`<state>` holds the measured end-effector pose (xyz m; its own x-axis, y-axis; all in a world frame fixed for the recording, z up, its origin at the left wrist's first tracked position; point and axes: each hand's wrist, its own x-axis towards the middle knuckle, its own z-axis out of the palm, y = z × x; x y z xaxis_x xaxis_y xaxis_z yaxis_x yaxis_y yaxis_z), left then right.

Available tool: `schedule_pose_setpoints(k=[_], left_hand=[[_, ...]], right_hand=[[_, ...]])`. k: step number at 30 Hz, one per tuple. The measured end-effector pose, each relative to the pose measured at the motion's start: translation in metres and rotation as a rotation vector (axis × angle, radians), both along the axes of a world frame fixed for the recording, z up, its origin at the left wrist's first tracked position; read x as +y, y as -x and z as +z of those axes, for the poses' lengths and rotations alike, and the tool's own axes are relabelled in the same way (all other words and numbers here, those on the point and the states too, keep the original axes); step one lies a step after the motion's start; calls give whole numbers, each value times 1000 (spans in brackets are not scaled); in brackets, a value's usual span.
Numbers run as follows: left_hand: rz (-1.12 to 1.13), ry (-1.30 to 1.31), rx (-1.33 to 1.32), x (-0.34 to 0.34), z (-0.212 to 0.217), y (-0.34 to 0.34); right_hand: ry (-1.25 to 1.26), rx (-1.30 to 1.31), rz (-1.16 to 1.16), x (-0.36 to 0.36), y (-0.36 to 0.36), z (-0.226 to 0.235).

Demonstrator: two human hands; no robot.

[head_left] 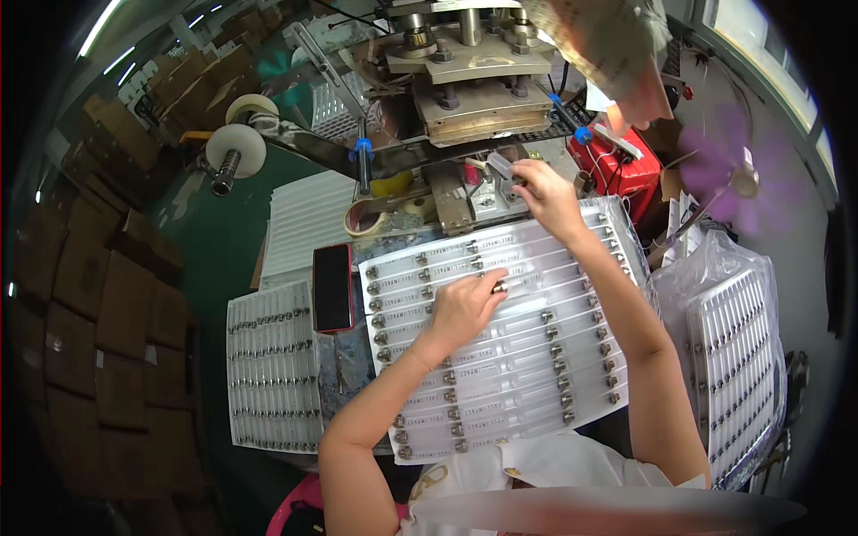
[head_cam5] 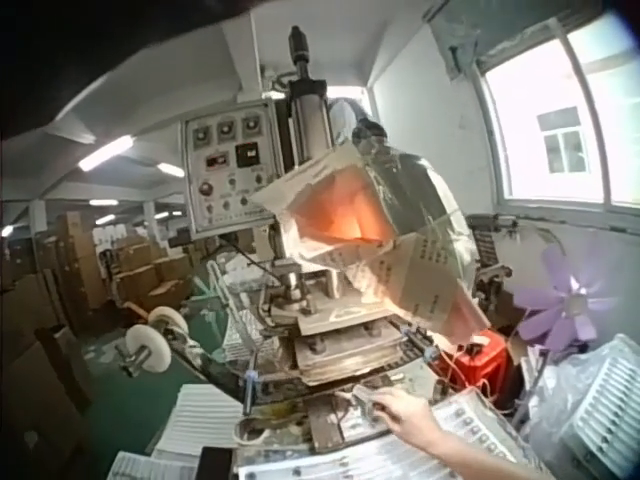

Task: Picking small metal components from a tray, placing them into a press machine, and returning them to the tray.

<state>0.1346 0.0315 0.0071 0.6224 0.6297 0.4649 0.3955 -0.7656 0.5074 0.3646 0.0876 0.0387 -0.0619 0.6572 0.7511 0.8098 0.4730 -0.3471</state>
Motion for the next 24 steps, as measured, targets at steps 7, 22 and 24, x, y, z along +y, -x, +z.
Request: schedule_pose_setpoints(k=[7, 22, 24], left_hand=[[-63, -8, -4, -1, -21, 17], [-74, 44, -42, 2, -23, 16], [-77, 54, -39, 3, -21, 16]], right_hand=[[210, 48, -122, 31, 18, -14], [315, 127, -72, 38, 8, -20], [312, 134, -68, 38, 9, -20]])
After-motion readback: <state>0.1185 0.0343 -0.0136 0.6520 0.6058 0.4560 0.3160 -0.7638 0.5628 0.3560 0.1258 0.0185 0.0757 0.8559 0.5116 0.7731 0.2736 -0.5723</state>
